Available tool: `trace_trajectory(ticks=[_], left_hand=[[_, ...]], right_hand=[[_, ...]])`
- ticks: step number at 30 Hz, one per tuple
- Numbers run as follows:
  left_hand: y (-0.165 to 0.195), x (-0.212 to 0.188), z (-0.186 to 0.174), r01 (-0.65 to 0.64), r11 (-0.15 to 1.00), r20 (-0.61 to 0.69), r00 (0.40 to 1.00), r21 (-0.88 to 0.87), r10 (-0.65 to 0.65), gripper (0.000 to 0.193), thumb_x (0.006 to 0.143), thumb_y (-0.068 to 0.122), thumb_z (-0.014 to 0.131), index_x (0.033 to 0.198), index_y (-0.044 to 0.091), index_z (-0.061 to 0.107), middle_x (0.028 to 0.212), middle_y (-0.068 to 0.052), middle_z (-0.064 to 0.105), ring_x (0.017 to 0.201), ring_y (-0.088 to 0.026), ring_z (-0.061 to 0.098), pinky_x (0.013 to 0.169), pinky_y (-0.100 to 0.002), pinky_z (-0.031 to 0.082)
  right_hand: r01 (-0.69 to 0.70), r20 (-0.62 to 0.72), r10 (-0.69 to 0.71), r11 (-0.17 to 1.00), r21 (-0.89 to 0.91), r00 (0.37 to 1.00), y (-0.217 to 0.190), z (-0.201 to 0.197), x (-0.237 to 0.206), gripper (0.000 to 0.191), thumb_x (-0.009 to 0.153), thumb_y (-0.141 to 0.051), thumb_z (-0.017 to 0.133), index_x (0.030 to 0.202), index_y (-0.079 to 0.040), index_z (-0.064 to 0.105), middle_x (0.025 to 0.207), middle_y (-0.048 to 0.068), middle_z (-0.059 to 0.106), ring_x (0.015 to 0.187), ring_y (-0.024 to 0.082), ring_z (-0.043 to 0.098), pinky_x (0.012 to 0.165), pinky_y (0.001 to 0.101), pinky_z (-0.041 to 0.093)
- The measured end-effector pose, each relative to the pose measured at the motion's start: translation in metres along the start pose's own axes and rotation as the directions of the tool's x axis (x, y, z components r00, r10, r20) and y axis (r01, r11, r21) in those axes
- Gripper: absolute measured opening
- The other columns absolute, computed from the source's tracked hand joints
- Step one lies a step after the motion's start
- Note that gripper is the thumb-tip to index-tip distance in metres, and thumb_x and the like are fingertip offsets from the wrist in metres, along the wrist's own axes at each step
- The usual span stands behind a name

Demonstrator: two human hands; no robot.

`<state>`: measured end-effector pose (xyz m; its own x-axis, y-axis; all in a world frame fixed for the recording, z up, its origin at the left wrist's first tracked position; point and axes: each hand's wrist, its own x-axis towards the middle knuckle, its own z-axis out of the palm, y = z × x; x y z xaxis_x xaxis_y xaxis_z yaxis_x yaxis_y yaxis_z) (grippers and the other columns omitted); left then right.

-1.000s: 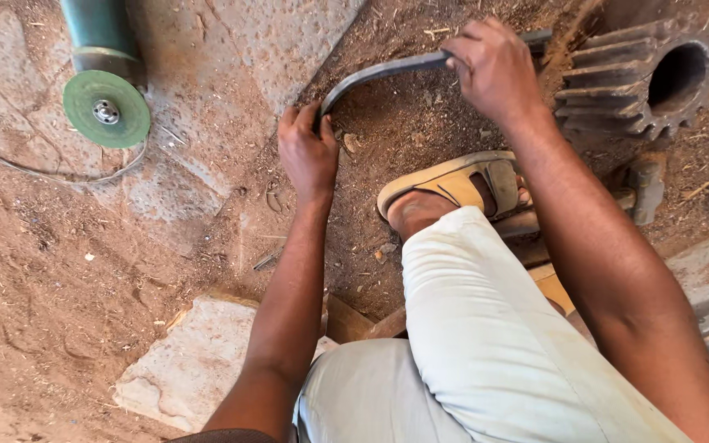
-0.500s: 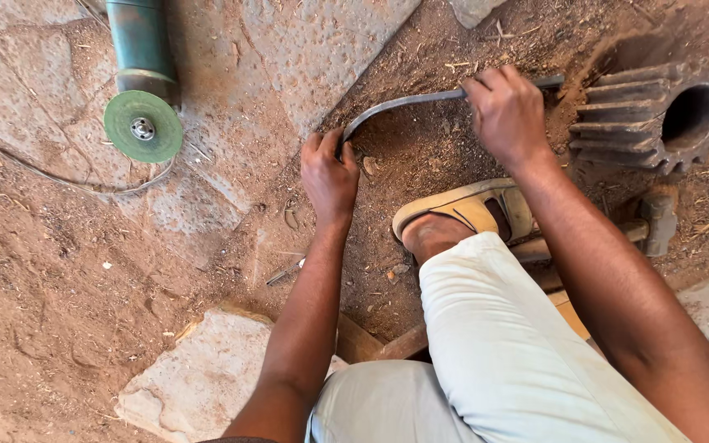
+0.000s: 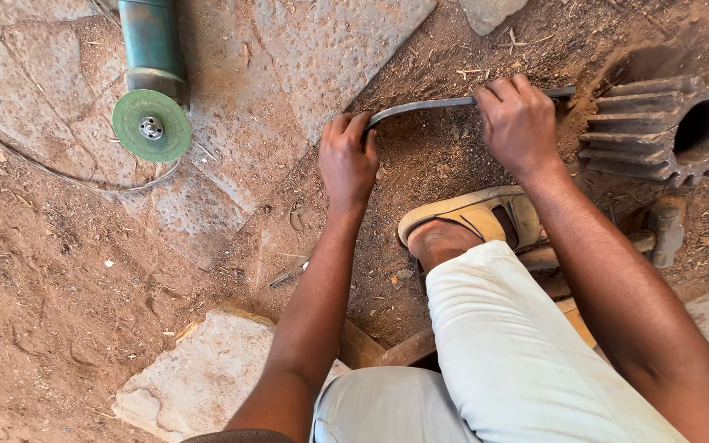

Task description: The person kneels on the ground and bends a long flat metal bar by hand, fitting it against a toothed metal die. They repeatedly press and flex the bar to curve it, reposition it, and strike it with a hammer to set the bend.

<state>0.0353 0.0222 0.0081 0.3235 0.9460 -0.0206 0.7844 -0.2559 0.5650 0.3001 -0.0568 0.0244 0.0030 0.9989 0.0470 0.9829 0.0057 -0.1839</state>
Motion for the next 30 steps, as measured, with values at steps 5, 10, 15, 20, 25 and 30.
trace_trajectory(ticks=[5,10,15,20,25,30], left_hand=[[0.000,0.017,0.001,0.002,1.000,0.100,0.995,-0.012,-0.001,0.020,0.085,0.014,0.081,0.104,0.010,0.079,0.106,-0.011,0.075,0.095,-0.023,0.071,0.082,-0.037,0.061],[-0.018,0.044,-0.020,0.153,0.965,0.365,0.929,-0.213,-0.067,0.016,0.092,0.020,0.079,0.105,0.010,0.080,0.104,-0.013,0.078,0.083,-0.020,0.075,0.077,-0.037,0.064],[-0.036,0.062,-0.043,0.318,0.913,0.417,0.888,-0.257,-0.193,0.017,0.096,0.016,0.069,0.108,0.016,0.081,0.098,-0.008,0.082,0.078,-0.012,0.078,0.074,-0.031,0.068],[-0.026,0.059,-0.043,0.115,0.961,0.398,0.917,-0.250,-0.006,0.011,0.089,0.012,0.078,0.099,0.011,0.081,0.095,-0.009,0.080,0.079,-0.016,0.077,0.076,-0.031,0.065],[-0.006,0.061,-0.030,-0.243,0.965,0.358,0.896,-0.097,0.261,0.016,0.073,0.016,0.088,0.082,0.008,0.077,0.086,-0.010,0.073,0.073,-0.027,0.072,0.064,-0.043,0.059],[0.002,0.072,-0.022,-0.339,0.936,0.449,0.853,0.092,0.265,0.013,0.079,0.011,0.081,0.080,0.007,0.068,0.084,-0.012,0.069,0.070,-0.031,0.071,0.060,-0.046,0.059]], right_hand=[[0.004,0.019,-0.004,1.000,0.003,1.000,0.002,-0.003,0.001,0.013,0.107,-0.012,0.067,0.111,-0.006,0.078,0.102,0.010,0.074,0.094,0.022,0.070,0.075,0.0376,0.061],[0.014,0.035,-0.014,1.000,0.012,0.999,0.005,-0.003,-0.001,0.013,0.109,-0.013,0.067,0.106,-0.006,0.078,0.103,0.009,0.075,0.094,0.021,0.070,0.075,0.0374,0.061],[0.038,0.018,-0.038,0.999,-0.006,0.999,0.009,0.002,-0.001,0.013,0.111,-0.016,0.070,0.106,-0.008,0.079,0.100,0.008,0.075,0.090,0.018,0.070,0.073,0.0343,0.062],[0.031,0.033,-0.030,0.999,-0.021,0.999,0.011,0.006,-0.003,0.012,0.112,-0.015,0.073,0.105,-0.009,0.081,0.095,0.007,0.074,0.087,0.016,0.068,0.069,0.0325,0.061],[0.023,0.030,-0.023,1.000,-0.005,0.999,0.011,0.005,-0.003,0.011,0.108,-0.015,0.073,0.104,-0.009,0.081,0.094,0.006,0.074,0.087,0.017,0.067,0.069,0.0329,0.060],[0.019,0.038,-0.018,0.999,-0.034,0.999,0.008,0.002,0.000,0.013,0.110,-0.014,0.071,0.104,-0.009,0.081,0.091,0.005,0.073,0.084,0.017,0.066,0.066,0.0329,0.059]])
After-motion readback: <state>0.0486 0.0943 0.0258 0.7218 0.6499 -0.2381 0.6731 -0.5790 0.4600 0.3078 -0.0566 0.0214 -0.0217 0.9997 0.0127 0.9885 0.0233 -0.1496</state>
